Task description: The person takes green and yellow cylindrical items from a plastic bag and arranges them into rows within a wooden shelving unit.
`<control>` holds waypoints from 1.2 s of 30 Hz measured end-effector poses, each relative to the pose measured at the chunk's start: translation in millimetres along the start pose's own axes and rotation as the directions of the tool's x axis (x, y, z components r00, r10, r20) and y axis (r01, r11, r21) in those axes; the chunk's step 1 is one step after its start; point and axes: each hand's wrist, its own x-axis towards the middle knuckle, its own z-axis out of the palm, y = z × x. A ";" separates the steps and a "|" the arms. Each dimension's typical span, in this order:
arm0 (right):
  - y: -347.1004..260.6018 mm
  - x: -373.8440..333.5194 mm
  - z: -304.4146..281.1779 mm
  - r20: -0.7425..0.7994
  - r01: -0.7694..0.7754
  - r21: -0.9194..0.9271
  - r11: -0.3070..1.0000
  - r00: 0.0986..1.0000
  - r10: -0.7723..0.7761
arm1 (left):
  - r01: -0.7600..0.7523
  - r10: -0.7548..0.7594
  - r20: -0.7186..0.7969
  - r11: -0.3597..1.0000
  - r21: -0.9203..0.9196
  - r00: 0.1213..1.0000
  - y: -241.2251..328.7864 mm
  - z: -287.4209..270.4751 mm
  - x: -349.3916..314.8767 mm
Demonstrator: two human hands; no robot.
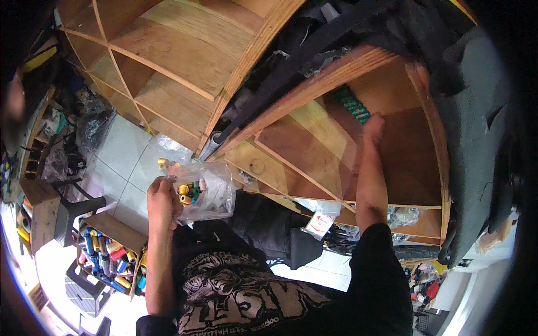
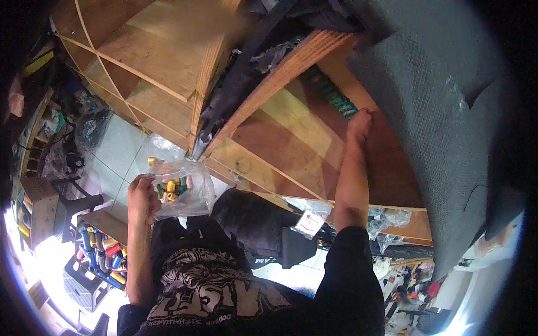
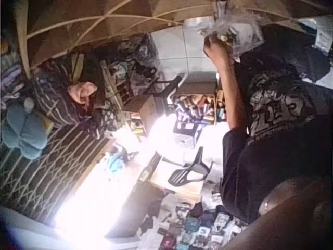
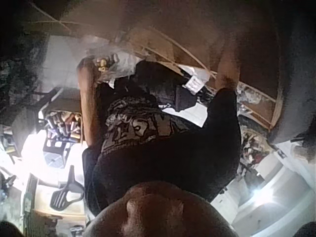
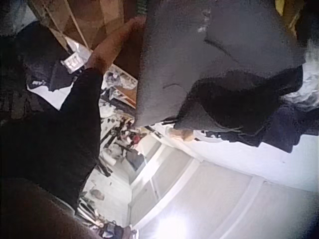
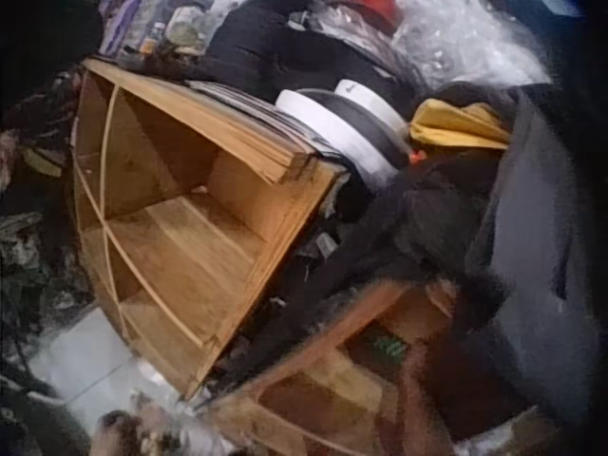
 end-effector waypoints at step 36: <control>-24.0 -3.5 91.9 -0.188 0.033 0.655 0.754 0.975 0.121 | 0.003 -0.006 0.121 1.000 0.023 0.993 -15.7 16.8 -1.4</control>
